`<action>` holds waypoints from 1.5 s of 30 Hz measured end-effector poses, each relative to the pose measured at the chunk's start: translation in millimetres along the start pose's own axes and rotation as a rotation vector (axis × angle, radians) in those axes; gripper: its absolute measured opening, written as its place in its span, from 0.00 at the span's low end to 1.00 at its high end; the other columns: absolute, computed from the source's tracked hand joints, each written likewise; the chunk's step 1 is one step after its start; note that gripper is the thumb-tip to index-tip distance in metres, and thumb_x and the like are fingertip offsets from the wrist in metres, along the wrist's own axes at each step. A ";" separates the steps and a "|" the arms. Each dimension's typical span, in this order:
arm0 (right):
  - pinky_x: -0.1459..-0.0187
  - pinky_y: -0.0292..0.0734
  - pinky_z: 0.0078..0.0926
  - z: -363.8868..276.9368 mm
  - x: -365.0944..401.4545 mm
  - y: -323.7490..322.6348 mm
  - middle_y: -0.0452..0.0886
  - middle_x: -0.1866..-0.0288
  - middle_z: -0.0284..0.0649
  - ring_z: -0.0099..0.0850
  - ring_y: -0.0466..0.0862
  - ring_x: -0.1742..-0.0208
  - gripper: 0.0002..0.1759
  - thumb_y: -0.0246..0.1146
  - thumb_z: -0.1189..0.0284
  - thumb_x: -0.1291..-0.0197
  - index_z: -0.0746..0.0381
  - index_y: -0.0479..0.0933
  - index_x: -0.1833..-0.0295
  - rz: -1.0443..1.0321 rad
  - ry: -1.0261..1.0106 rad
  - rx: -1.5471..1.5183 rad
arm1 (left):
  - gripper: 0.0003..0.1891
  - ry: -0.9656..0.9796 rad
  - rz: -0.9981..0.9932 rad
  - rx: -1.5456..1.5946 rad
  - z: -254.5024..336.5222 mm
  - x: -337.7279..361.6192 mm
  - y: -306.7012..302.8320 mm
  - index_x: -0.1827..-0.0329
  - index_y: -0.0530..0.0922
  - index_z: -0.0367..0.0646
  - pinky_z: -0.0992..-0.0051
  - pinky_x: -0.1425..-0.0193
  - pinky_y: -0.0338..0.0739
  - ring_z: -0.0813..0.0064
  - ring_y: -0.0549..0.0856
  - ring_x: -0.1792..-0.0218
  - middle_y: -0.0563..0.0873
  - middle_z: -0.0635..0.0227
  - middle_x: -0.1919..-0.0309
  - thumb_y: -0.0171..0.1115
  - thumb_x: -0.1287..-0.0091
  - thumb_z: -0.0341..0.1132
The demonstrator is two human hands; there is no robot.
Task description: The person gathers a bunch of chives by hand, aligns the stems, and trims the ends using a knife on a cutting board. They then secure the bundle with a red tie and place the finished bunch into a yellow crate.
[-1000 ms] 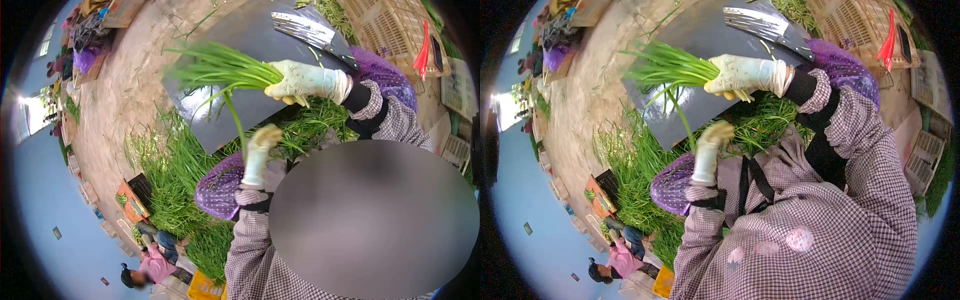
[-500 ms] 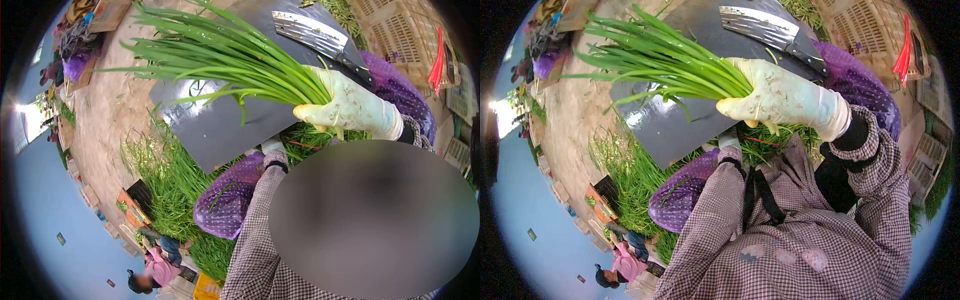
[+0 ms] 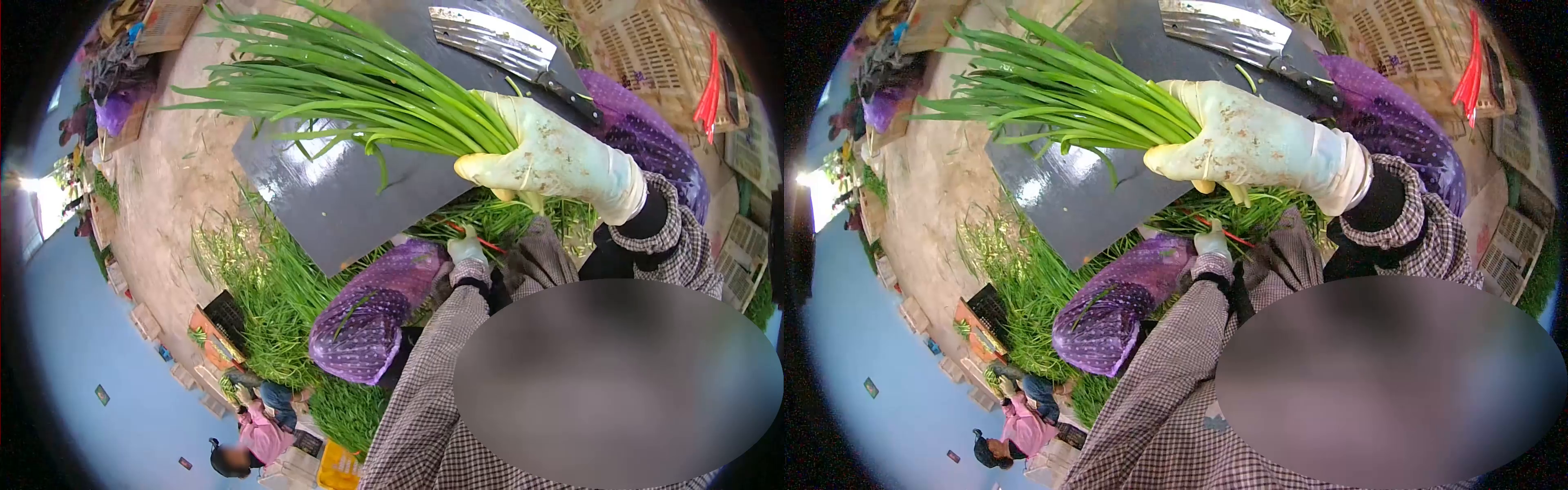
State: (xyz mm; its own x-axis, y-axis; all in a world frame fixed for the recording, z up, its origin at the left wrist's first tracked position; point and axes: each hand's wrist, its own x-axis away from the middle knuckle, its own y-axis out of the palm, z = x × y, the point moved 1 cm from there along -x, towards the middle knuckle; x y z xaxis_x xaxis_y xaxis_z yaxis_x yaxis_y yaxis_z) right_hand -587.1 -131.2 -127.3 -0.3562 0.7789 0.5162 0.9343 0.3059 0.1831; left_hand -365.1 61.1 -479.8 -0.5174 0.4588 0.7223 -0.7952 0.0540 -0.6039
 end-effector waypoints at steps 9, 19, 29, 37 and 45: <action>0.79 0.73 0.20 -2.9 3.6 2.7 0.78 0.70 0.33 0.19 0.77 0.76 0.36 0.66 0.66 0.33 0.66 0.66 0.22 0.011 -0.169 0.054 | 0.10 -0.007 -0.299 0.006 -24.7 -36.8 -16.4 0.56 0.81 0.34 0.60 0.62 0.84 0.59 0.86 0.69 0.87 0.60 0.69 0.58 0.24 0.33; 0.78 0.72 0.18 17.1 -13.5 1.2 0.78 0.65 0.30 0.18 0.78 0.75 0.25 0.68 0.62 0.32 0.61 0.73 0.35 -0.056 -0.245 0.081 | 0.15 1.189 -0.554 0.106 99.2 219.3 -195.6 0.38 0.81 0.35 0.78 0.66 0.80 0.76 0.85 0.70 0.88 0.66 0.64 0.57 0.20 0.35; 0.81 0.75 0.21 -70.1 -15.8 11.5 0.79 0.69 0.30 0.19 0.78 0.77 0.22 0.66 0.66 0.30 0.61 0.74 0.35 0.096 -0.376 0.353 | 0.17 0.469 -0.551 0.698 184.2 183.4 -279.3 0.41 0.81 0.34 0.81 0.75 0.76 0.79 0.84 0.79 0.90 0.61 0.68 0.54 0.17 0.39; 0.50 0.84 0.36 -49.3 -124.8 46.4 0.88 0.50 0.41 0.39 0.89 0.55 0.29 0.70 0.68 0.34 0.57 0.72 0.29 0.123 -0.766 0.630 | 0.15 0.370 -0.849 0.911 255.5 18.1 -147.0 0.43 0.81 0.35 0.75 0.74 0.80 0.71 0.88 0.76 0.92 0.53 0.61 0.59 0.20 0.39; 0.48 0.84 0.43 34.4 -181.8 -0.1 0.86 0.49 0.48 0.46 0.88 0.47 0.29 0.75 0.68 0.49 0.60 0.76 0.41 0.177 -0.594 1.563 | 0.19 0.312 -0.824 0.984 250.7 3.2 -114.9 0.38 0.77 0.34 0.75 0.70 0.83 0.68 0.91 0.70 0.92 0.51 0.57 0.56 0.19 0.43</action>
State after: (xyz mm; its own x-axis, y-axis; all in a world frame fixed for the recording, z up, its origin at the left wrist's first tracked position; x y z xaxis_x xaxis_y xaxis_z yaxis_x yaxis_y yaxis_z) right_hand -523.0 -254.0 -250.0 -0.5522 0.8337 0.0056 0.1803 0.1259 -0.9755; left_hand -354.6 -165.9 -323.7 0.2141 0.7930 0.5703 -0.8048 -0.1877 0.5631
